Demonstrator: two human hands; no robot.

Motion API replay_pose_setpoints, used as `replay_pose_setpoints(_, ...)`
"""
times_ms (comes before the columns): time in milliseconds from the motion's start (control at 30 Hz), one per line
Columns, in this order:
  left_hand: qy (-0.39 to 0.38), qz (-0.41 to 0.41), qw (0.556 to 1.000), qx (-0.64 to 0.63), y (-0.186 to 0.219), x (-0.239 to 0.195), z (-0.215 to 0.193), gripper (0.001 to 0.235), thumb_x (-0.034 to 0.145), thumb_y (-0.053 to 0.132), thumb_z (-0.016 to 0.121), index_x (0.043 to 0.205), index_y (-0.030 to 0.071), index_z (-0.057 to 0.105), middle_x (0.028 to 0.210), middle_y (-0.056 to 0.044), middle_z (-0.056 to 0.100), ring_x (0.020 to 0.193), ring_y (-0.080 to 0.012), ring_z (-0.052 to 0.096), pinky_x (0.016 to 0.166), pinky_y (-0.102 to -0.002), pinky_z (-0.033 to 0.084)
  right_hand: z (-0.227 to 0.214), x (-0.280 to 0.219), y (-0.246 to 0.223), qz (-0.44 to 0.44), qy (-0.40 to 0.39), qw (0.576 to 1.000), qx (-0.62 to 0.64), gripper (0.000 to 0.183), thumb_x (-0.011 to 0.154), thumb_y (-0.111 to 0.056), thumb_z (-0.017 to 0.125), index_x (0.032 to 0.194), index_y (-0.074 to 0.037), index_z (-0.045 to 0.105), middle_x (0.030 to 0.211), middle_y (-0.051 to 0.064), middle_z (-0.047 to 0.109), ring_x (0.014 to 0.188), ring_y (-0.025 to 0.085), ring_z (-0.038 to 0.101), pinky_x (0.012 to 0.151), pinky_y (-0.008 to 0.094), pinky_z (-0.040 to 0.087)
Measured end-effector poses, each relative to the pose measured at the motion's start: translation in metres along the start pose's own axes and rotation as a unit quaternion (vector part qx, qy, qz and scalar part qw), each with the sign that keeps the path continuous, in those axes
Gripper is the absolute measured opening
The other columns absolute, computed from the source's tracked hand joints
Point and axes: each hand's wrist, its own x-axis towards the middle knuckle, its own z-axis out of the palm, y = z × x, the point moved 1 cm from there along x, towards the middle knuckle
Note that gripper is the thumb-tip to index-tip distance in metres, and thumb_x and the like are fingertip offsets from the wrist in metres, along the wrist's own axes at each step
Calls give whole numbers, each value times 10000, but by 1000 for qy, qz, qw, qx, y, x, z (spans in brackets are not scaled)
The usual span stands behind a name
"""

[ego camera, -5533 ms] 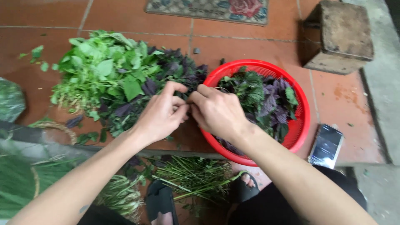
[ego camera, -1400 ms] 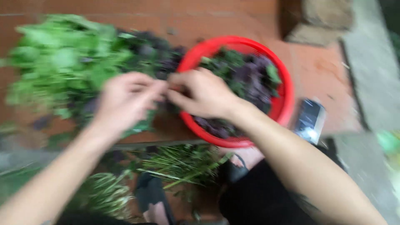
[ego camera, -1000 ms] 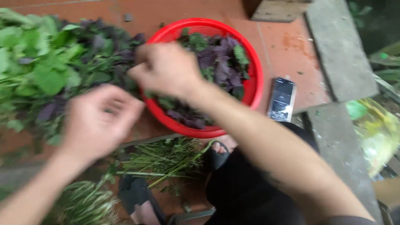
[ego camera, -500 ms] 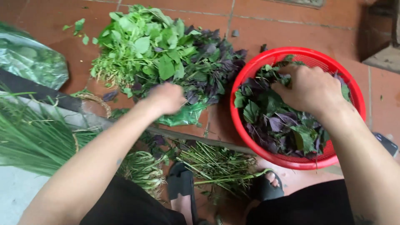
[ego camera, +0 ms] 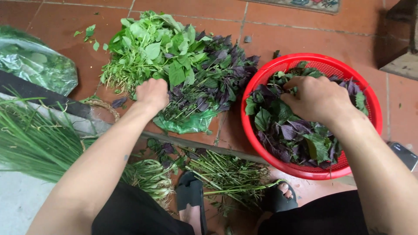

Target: Picking purple perilla leaves from their stems and placing them into a red plastic basket.

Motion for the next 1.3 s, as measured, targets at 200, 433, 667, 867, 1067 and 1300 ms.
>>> replay_pose_setpoints(200,138,96,955,-244,-6,-43,-67,185,925,262,748,1060,148,802,952,-73,811,1001,-354,755,894,-505,563,14,15,14,-13,66,998,-16,419,925,-562,591,1293,-416,727,1107,52,826,1113,369,759,965,518,589)
replay_pose_setpoints(433,72,218,835,-501,66,-117,-91,282,889,158,764,1111,-14,749,976,-229,804,844,-236,762,777,-400,609,3,-16,-26,-265,102,920,269,347,954,-279,638,1230,-113,768,966,210,808,1008,464,732,937,573,560)
replay_pose_setpoints(667,-84,303,868,-384,85,-118,-76,406,925,324,731,1212,39,710,1078,-206,792,921,-283,805,826,-431,630,10,-12,-29,-213,49,960,173,235,961,-401,637,1021,-240,797,827,43,805,886,259,784,858,440,609)
replay_pose_setpoints(867,-173,71,982,-32,44,-72,-65,343,1068,426,635,1043,86,674,830,-2,578,618,-98,473,636,-235,505,3,15,31,40,-33,992,-113,324,993,-519,593,1112,-299,798,1134,26,805,1139,273,729,876,467,603)
replay_pose_setpoints(1067,-75,75,989,-102,19,-28,-23,222,1046,325,662,1144,138,591,1063,-48,577,892,-216,610,834,-375,595,17,33,36,59,-6,992,-111,428,917,-534,693,1264,-284,712,1251,120,763,1178,388,722,924,555,593)
replay_pose_setpoints(1300,44,203,969,-130,22,-7,17,446,983,368,711,1392,216,619,1277,-118,577,1027,-262,681,881,-465,643,0,13,10,41,86,995,-26,596,939,-596,643,1475,-344,575,1199,175,754,1152,438,700,874,613,589)
